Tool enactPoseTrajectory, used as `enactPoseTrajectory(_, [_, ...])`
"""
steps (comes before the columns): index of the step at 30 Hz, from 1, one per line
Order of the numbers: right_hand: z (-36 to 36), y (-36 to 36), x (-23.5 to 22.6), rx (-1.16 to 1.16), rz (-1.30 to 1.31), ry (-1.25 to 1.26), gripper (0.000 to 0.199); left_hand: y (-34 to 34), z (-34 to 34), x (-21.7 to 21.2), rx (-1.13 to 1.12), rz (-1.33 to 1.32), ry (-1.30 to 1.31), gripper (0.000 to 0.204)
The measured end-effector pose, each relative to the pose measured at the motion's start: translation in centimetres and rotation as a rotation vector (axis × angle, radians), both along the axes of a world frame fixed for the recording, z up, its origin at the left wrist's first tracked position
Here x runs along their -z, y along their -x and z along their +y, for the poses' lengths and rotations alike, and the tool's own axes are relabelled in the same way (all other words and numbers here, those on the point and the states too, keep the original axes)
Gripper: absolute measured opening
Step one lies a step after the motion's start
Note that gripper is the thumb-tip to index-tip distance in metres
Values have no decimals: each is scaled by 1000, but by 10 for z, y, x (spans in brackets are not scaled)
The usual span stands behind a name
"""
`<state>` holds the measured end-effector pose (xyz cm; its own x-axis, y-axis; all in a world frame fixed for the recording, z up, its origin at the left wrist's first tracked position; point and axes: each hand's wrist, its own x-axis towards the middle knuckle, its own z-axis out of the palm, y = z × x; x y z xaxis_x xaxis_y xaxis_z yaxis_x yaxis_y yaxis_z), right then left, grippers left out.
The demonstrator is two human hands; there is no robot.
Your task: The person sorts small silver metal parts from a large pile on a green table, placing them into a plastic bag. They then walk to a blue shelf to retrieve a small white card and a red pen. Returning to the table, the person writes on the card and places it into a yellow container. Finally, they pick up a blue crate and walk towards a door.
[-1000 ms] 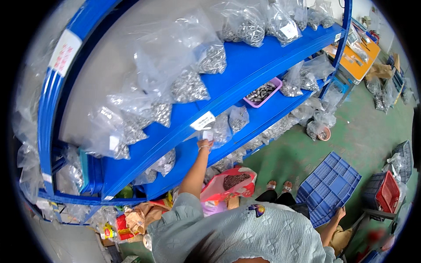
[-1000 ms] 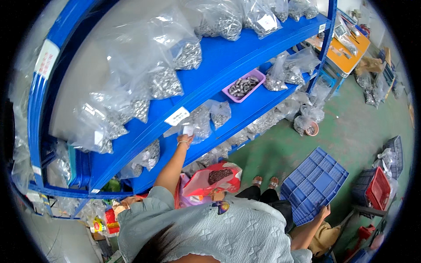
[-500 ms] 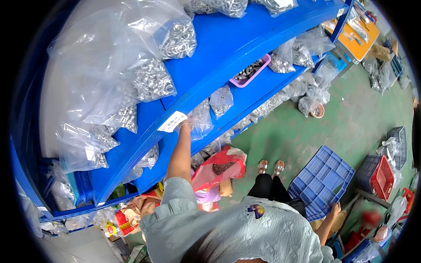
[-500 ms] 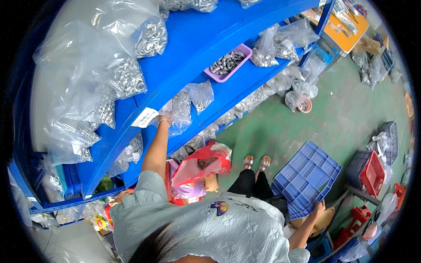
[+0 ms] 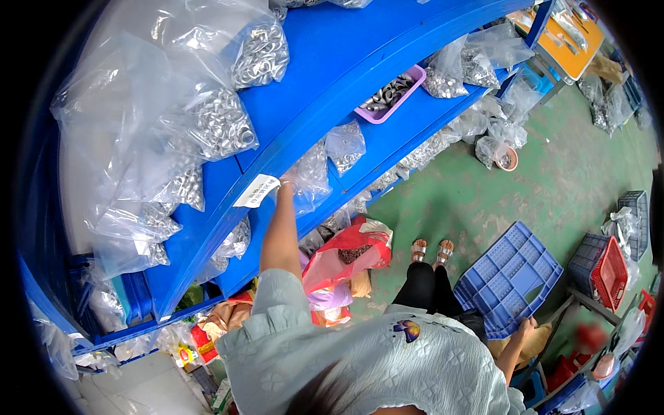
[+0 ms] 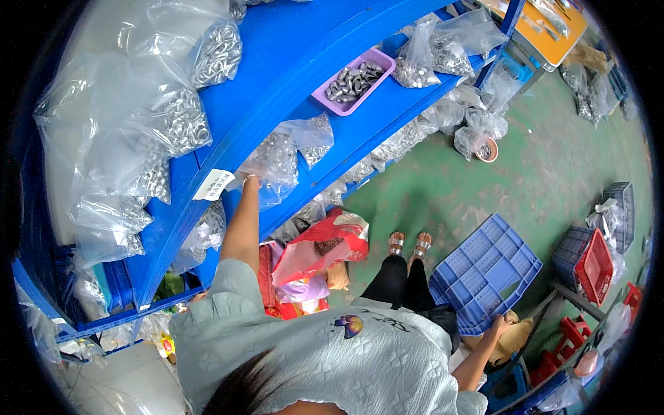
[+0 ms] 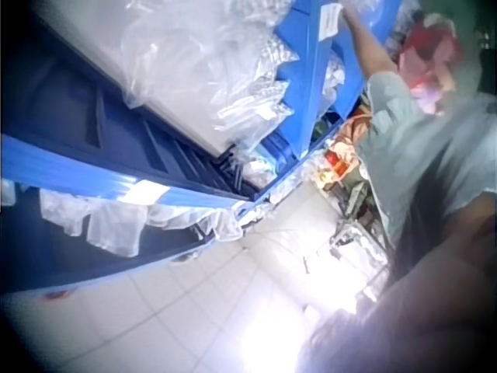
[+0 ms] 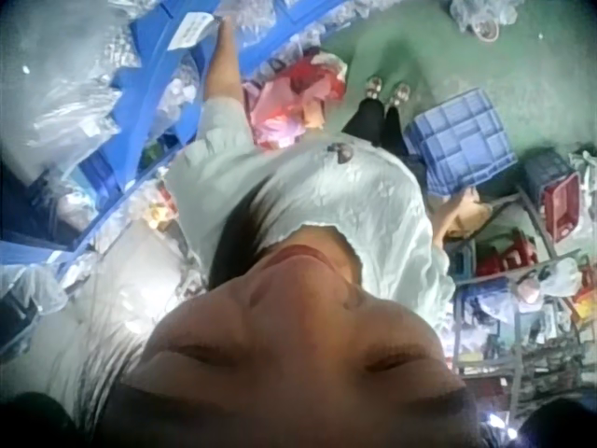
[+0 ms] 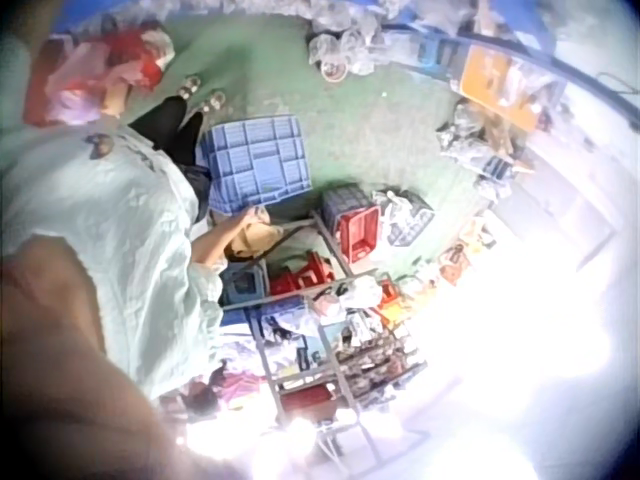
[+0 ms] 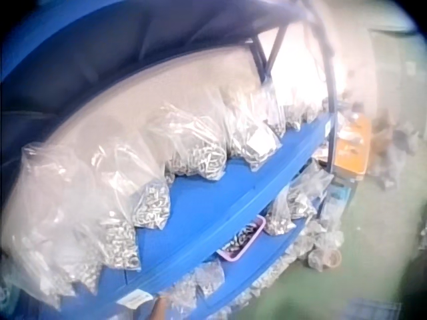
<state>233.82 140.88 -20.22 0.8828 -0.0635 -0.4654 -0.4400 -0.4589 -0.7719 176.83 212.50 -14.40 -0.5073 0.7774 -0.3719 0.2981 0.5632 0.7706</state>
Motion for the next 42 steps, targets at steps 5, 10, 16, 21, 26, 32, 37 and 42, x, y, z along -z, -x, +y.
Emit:
enactPoseTrajectory(5, [-3, -10, 11, 65, 80, 285, 52, -52, -82, -35, 35, 879, -879, 46])
enactPoseTrajectory(10, [40, 0, -24, -14, 125, 210, 50, -64, -135, -44, -441, 827, -111, 36])
enactPoseTrajectory(16, [29, -21, 6, 3, 52, 104, 43, -11, -88, -29, -97, -40, -335, 29])
enactPoseTrajectory(21, [7, -25, 27, 10, 50, 46, 39, 35, -25, -65, -97, -469, -435, 32])
enactPoseTrajectory(26, [-4, -19, 57, 170, -74, -86, 40, 68, 1, -74, -93, -457, -440, 37])
enactPoseTrajectory(32, [41, -5, -28, 85, -158, 433, 34, 85, -34, -27, 50, -22, -697, 47])
enactPoseTrajectory(37, [79, -24, -62, 331, -190, 392, 33, -50, -163, 78, -420, -509, -284, 28])
enactPoseTrajectory(42, [96, -61, -87, 484, -268, 478, 33, -234, -239, 128, 531, -1134, 766, 27])
